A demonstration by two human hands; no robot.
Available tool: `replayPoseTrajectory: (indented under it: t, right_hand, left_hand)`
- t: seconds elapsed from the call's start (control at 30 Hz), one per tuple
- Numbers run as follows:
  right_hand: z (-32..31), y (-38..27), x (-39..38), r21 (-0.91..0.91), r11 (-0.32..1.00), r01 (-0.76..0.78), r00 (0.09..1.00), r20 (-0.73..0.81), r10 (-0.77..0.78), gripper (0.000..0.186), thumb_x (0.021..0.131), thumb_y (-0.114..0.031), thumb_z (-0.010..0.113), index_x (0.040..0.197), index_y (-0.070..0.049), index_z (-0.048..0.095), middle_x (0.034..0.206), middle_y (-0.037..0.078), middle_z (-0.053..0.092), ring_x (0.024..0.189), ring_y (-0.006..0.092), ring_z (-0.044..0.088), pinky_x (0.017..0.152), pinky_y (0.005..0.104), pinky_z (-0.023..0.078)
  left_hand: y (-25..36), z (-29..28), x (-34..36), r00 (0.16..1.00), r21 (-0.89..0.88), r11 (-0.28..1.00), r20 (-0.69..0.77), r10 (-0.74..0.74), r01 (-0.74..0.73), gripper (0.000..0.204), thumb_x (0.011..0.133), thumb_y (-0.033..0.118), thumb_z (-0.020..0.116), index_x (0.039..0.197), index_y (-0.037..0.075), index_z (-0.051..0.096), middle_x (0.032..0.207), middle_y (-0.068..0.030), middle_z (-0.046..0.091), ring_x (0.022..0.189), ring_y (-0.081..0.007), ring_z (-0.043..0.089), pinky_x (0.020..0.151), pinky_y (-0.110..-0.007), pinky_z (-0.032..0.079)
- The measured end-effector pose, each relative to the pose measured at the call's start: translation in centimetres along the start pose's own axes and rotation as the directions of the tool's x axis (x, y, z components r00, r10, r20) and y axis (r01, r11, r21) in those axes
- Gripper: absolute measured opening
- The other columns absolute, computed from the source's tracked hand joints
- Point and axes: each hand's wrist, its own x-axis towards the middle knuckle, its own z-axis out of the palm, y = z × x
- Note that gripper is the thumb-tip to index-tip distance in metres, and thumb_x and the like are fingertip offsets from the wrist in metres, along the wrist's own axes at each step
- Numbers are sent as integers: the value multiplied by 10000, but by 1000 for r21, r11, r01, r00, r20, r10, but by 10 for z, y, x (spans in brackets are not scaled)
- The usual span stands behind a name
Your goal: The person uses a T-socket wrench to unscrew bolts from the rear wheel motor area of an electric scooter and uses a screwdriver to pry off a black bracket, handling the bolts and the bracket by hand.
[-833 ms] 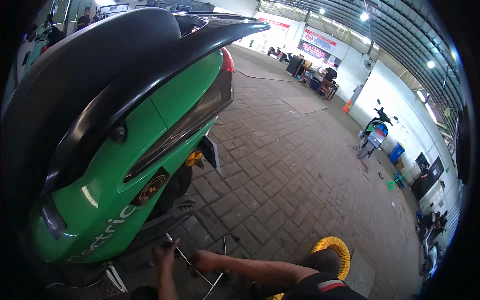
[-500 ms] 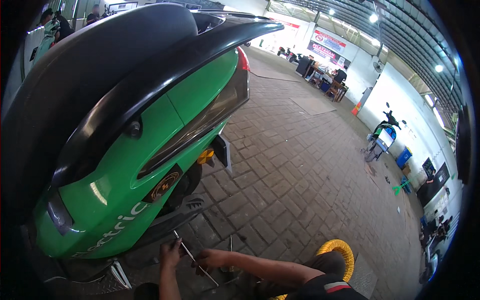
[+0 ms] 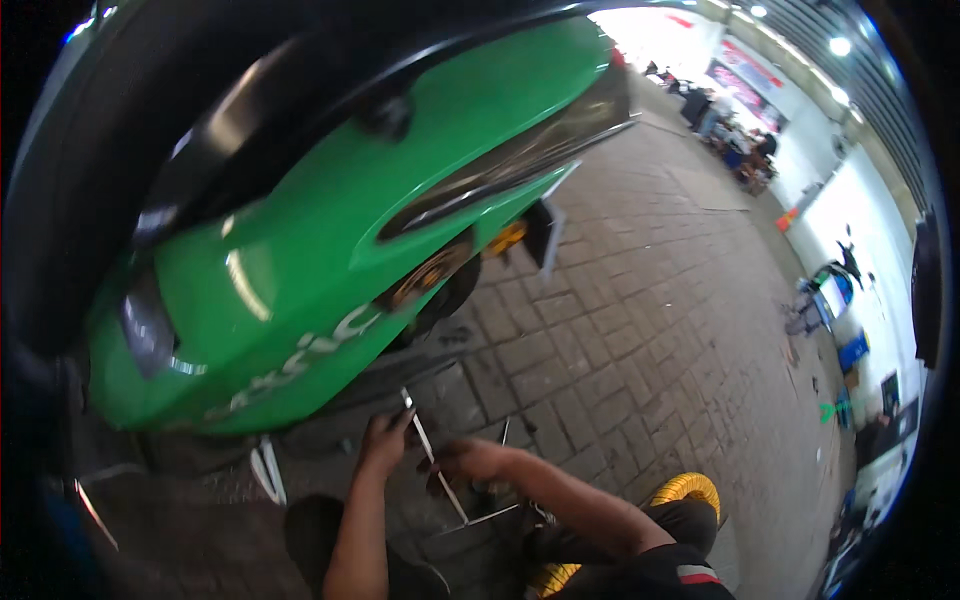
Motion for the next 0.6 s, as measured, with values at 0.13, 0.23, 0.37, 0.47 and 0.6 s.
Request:
replayPoseTrajectory:
  t: [0.13, 0.23, 0.37, 0.47, 0.6]
  right_hand:
    - [6, -11, -15, -306, 945, -113, 958, -286, 22, 299, 957, -239, 641, 1062, 37, 687, 1036, 153, 718, 940, 193, 687, 791, 330, 552]
    - [16, -20, -2, -540, 814, -214, 950, -309, 44, 391, 939, -332, 665, 1064, 38, 687, 987, 125, 730, 897, 210, 690, 790, 372, 545]
    - [1, 2, 3, -180, 979, -93, 981, -187, 59, 437, 912, -376, 700, 1044, 41, 688, 942, 107, 730, 841, 223, 687, 738, 401, 554]
    - [3, -4, -8, 95, 995, -41, 986, -155, 55, 434, 901, -374, 717, 1014, 45, 689, 918, 103, 721, 811, 209, 678, 718, 384, 549]
    - [-5, -4, -10, -322, 943, -85, 980, -199, 20, 439, 924, -349, 695, 1103, 49, 649, 951, 130, 716, 816, 211, 678, 739, 368, 546]
  left_hand:
    - [3, 18, 1, 999, 142, 989, 11, -49, 47, 342, 892, 307, 724, 898, -33, 686, 829, -53, 687, 737, -129, 648, 640, -314, 535]
    - [-1, 3, 3, 993, 347, 936, -114, -18, 57, 365, 874, 321, 738, 859, -40, 687, 811, -82, 694, 741, -146, 656, 668, -333, 541]
    - [-4, 3, 3, 999, 240, 971, 38, 19, -27, 304, 891, 296, 729, 1015, 20, 703, 887, -73, 703, 813, -171, 666, 745, -356, 545]
    - [-3, -2, -1, 988, -110, 986, 107, -115, 126, 339, 896, 316, 721, 1077, 31, 685, 954, -56, 702, 827, -180, 665, 734, -353, 538]
    - [17, 8, -6, 989, -57, 990, 78, -125, 129, 221, 944, 213, 662, 1064, 27, 661, 979, -56, 701, 850, -164, 682, 739, -326, 560]
